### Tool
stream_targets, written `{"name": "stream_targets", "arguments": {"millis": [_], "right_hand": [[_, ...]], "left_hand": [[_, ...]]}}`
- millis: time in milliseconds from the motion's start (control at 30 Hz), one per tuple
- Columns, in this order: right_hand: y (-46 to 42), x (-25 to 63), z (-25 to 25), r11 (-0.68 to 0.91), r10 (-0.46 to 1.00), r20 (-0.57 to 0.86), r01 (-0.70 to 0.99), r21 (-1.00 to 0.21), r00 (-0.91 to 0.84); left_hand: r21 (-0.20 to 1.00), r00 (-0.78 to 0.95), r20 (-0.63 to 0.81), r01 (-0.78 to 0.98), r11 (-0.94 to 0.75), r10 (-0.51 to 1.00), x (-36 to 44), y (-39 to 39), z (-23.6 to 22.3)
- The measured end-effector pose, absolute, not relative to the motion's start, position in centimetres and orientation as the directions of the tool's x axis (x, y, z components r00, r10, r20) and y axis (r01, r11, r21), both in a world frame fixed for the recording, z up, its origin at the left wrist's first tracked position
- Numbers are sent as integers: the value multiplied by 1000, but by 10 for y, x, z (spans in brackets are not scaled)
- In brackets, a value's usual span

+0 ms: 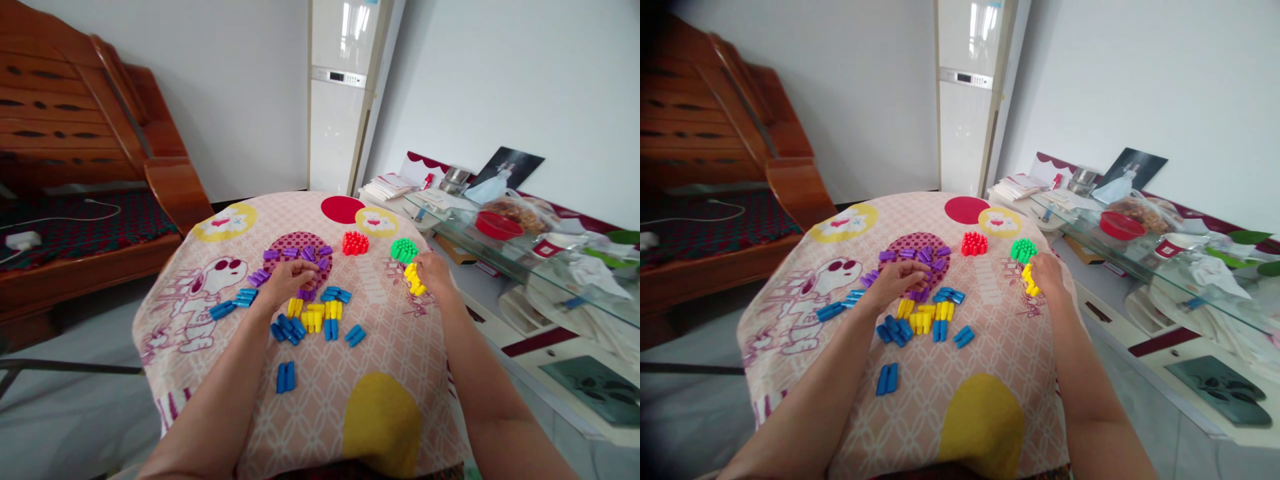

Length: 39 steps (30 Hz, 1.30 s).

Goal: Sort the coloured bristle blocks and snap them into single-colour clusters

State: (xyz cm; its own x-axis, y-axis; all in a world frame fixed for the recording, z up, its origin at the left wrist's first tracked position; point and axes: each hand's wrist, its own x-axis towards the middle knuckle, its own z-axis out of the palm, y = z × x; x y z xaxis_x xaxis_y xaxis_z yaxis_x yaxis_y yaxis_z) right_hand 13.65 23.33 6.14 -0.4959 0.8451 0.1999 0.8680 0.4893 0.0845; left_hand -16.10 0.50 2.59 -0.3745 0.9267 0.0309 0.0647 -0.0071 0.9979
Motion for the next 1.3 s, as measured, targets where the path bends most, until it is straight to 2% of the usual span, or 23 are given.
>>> {"name": "stream_targets", "arguments": {"millis": [100, 200, 333, 467, 600, 700, 767, 833, 900, 1133, 1300], "right_hand": [[223, 129, 59, 541, 790, 335, 841, 13, -513], [197, 107, 54, 685, 683, 413, 724, -76, -603], [136, 66, 46, 891, 454, 394, 412, -191, -799], [78, 34, 29, 972, 168, 377, 88, -219, -911], [55, 21, 11, 974, 86, 381, -3, -226, -921], [64, 24, 9, 949, 169, 494, 5, -316, -853], [77, 34, 16, 907, 330, 568, 86, -413, -754], [92, 49, 26, 833, 511, 572, 207, -513, -642], [105, 65, 34, 755, 637, 518, 325, -569, -571], [127, 99, 17, 558, 828, 299, 642, -527, -474], [127, 100, 7, 497, 867, 274, 667, -555, -417]], "left_hand": [[999, -474, 47, 41, -31, 879, -168, 2, 27], [998, -568, 59, 34, -48, 821, -176, 1, 26], [996, -665, 85, 37, -81, 742, -183, 0, 23], [995, -696, 85, 24, -96, 713, -186, -2, 21], [993, -702, 86, 4, -117, 707, -187, -3, 21], [993, -703, 78, -9, -118, 707, -186, -3, 23], [994, -707, 71, -11, -112, 704, -186, -3, 24], [995, -707, 67, -6, -100, 704, -185, -3, 25], [997, -706, 58, -1, -82, 706, -184, -3, 25], [998, -694, 56, 13, -65, 718, -184, -2, 26], [999, -696, 23, -19, -50, 718, -184, -1, 27]]}}
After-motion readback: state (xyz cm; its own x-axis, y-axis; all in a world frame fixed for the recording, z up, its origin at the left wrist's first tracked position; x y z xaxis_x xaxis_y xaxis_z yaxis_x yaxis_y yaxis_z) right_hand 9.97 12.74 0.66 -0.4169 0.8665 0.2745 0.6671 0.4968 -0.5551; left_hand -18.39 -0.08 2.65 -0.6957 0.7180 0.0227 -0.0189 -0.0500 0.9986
